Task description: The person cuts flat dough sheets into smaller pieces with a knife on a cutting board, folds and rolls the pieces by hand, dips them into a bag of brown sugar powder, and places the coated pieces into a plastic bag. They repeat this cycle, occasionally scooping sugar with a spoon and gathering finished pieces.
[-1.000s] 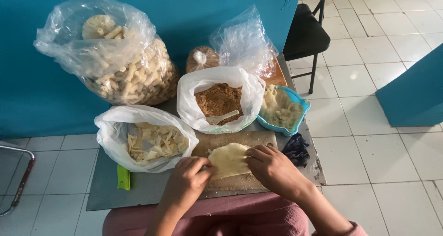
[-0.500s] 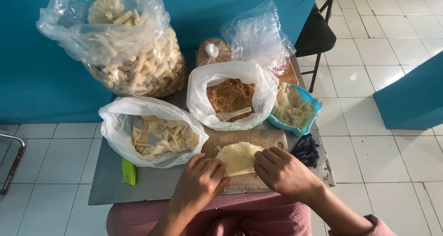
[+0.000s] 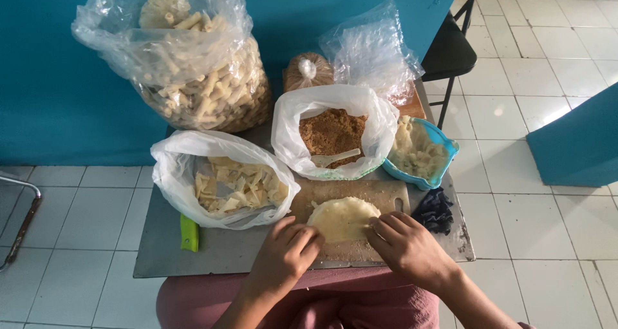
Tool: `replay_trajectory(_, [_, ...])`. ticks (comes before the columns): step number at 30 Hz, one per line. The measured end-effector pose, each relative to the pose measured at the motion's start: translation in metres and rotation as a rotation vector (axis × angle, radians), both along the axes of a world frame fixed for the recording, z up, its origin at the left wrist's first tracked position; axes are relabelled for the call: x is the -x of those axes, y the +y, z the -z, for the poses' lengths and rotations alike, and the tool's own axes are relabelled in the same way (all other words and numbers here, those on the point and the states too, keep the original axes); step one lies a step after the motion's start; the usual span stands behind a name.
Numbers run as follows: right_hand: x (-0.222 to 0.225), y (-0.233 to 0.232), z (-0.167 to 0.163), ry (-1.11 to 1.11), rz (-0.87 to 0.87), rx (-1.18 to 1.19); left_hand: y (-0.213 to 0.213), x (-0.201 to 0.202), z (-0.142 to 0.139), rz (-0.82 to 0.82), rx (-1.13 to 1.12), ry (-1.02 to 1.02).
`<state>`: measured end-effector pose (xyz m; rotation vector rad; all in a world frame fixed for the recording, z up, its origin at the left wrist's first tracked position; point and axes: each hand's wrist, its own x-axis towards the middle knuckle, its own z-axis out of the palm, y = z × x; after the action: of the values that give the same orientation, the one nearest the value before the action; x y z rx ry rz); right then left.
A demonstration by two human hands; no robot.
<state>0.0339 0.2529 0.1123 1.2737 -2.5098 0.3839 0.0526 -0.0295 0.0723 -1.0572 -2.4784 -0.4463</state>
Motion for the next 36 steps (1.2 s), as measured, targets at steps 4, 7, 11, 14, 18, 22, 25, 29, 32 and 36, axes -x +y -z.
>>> replay_trajectory(4, [0.0,-0.003,0.001,-0.064,0.058,0.107,0.005,0.001,0.009,-0.049,-0.216,-0.14])
replay_trajectory(7, [0.002,-0.006,0.003,-0.077,0.073,0.123,0.003,0.002,0.011,-0.073,-0.31,-0.212])
replay_trajectory(11, [0.007,-0.007,0.002,-0.057,0.068,0.066,0.001,0.004,0.004,-0.066,-0.245,-0.203])
replay_trajectory(14, [0.006,-0.008,0.001,-0.051,0.059,0.071,0.002,0.006,-0.001,-0.049,-0.166,-0.16])
replay_trajectory(18, [0.001,-0.01,0.002,0.0,0.07,0.079,0.001,0.005,-0.001,-0.032,-0.181,-0.111])
replay_trajectory(22, [0.0,-0.008,0.007,-0.095,0.119,0.141,-0.014,-0.002,0.006,-0.111,-0.356,-0.086])
replay_trajectory(25, [-0.004,-0.002,0.011,-0.14,0.184,0.279,-0.049,-0.007,0.012,-0.574,-0.51,0.03])
replay_trajectory(29, [-0.02,0.007,0.017,-0.161,0.319,0.463,-0.106,-0.015,0.028,-1.076,-0.263,-0.004])
replay_trajectory(32, [-0.03,0.006,0.022,-0.183,0.375,0.501,-0.134,-0.003,0.045,-1.126,-0.269,-0.279])
replay_trajectory(36, [-0.044,0.004,0.027,-0.14,0.398,0.492,-0.171,0.008,0.05,-1.186,-0.362,-0.682])
